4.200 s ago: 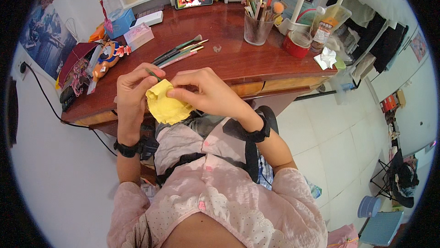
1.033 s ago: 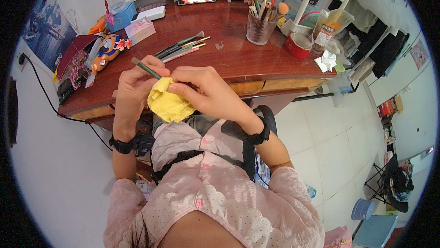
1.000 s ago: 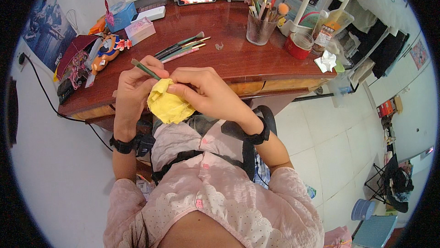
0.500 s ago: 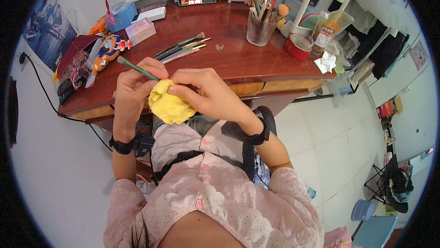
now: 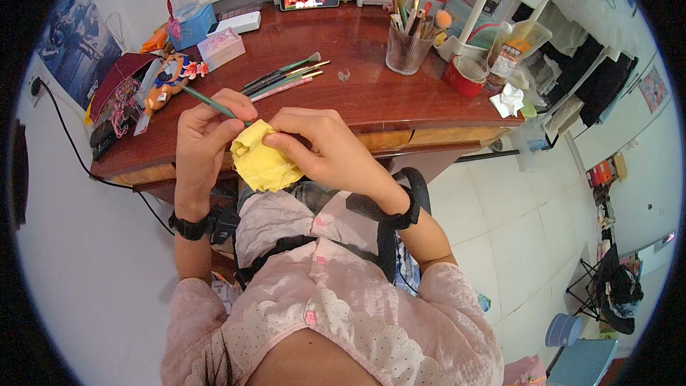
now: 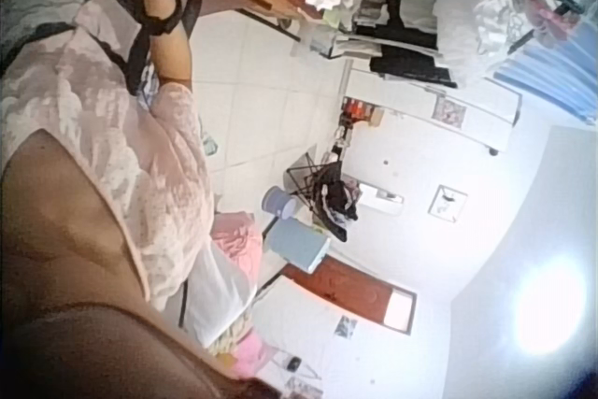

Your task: The person is cleaning makeup or paint brushes using a yellow cloth.

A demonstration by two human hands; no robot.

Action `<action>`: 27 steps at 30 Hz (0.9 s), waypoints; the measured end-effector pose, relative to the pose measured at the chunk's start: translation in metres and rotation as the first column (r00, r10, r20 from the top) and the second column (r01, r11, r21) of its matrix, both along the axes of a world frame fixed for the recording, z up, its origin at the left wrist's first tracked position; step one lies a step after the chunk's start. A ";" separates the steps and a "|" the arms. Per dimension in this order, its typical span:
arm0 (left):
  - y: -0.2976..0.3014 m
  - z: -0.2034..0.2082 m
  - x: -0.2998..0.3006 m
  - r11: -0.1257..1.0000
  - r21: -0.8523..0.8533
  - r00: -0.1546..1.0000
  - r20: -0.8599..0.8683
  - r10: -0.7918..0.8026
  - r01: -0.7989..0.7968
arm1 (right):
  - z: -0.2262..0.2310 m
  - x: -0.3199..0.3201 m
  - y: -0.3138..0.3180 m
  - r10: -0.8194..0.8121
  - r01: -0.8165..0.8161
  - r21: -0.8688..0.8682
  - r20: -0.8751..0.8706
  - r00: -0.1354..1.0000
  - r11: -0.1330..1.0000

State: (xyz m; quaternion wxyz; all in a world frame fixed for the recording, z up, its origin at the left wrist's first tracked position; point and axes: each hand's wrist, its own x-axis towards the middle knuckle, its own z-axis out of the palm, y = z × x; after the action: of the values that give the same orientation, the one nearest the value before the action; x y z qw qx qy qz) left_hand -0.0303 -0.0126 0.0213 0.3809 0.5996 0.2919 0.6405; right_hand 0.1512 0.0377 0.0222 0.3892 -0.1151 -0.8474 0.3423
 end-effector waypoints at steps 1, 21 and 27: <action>0.000 -0.001 -0.003 1.000 0.000 1.000 0.000 -0.001 0.001 | 0.000 0.000 0.000 -0.001 0.001 0.000 0.000 1.000 1.000; -0.003 -0.001 -0.005 0.974 -0.067 0.976 -0.044 0.212 -0.215 | -0.004 0.000 0.003 -0.081 0.085 0.120 -0.038 0.996 0.989; 0.005 -0.006 -0.008 0.999 0.034 0.997 0.073 -0.037 0.034 | -0.007 0.000 0.005 -0.093 0.096 0.145 -0.031 0.995 0.985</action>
State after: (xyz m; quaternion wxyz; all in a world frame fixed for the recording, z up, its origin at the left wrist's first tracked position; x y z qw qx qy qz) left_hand -0.0382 -0.0079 0.0154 0.3929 0.5868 0.2564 0.6600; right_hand 0.1514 0.0425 0.0155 0.4227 -0.1222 -0.8590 0.2619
